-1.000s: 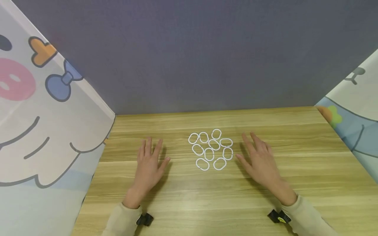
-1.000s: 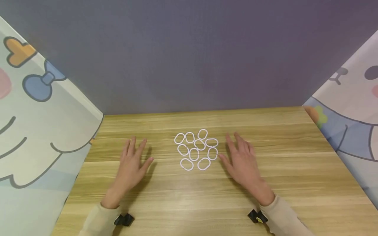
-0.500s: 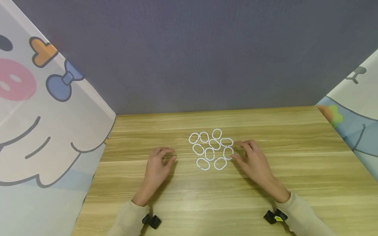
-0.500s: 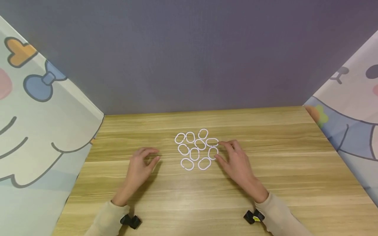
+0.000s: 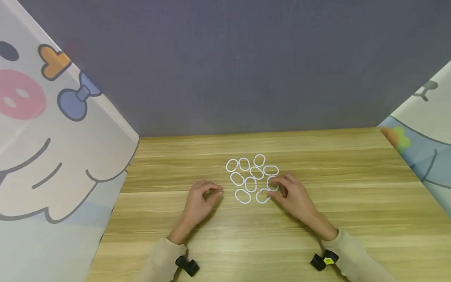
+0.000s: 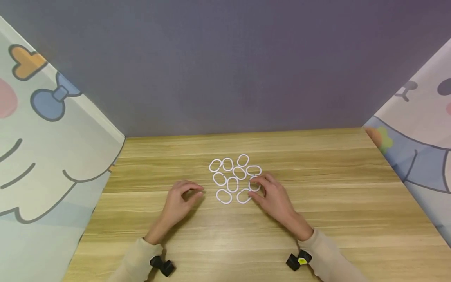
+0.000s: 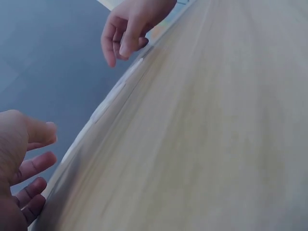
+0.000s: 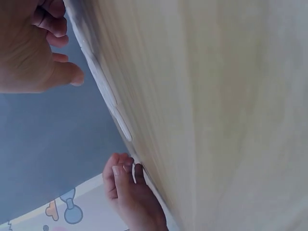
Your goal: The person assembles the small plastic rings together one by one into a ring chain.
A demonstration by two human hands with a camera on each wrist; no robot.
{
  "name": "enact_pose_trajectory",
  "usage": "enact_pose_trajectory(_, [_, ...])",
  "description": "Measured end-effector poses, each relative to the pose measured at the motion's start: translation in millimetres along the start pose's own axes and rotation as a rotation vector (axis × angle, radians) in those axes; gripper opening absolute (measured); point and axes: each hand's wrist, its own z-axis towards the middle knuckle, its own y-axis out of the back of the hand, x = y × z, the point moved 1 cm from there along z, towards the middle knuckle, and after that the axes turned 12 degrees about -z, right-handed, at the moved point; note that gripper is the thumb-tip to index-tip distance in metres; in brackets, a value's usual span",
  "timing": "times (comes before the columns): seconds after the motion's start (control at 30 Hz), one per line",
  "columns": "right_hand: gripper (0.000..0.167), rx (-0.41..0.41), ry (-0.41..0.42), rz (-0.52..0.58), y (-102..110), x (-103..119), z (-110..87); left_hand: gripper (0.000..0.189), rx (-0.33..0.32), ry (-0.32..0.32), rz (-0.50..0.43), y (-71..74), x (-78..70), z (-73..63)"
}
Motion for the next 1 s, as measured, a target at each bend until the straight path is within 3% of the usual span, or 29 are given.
enact_pose_trajectory(0.33, [0.037,0.031,0.006,-0.015,-9,-1,-0.9,0.018,0.034,-0.032,0.019,-11.4,1.0,5.8])
enact_pose_trajectory(0.5, [0.04,0.03,0.022,-0.02,-10,-1,-3.2,0.019,0.086,-0.11,0.057,-17.3,2.5,8.2])
enact_pose_trajectory(0.77, [0.043,0.029,0.032,-0.038,-12,-2,-5.5,0.018,0.167,-0.281,0.217,-21.7,9.3,4.9])
enact_pose_trajectory(1.0, [0.042,0.023,0.056,-0.05,-14,-3,-8.0,0.021,0.227,-0.308,0.224,-22.4,9.9,2.1])
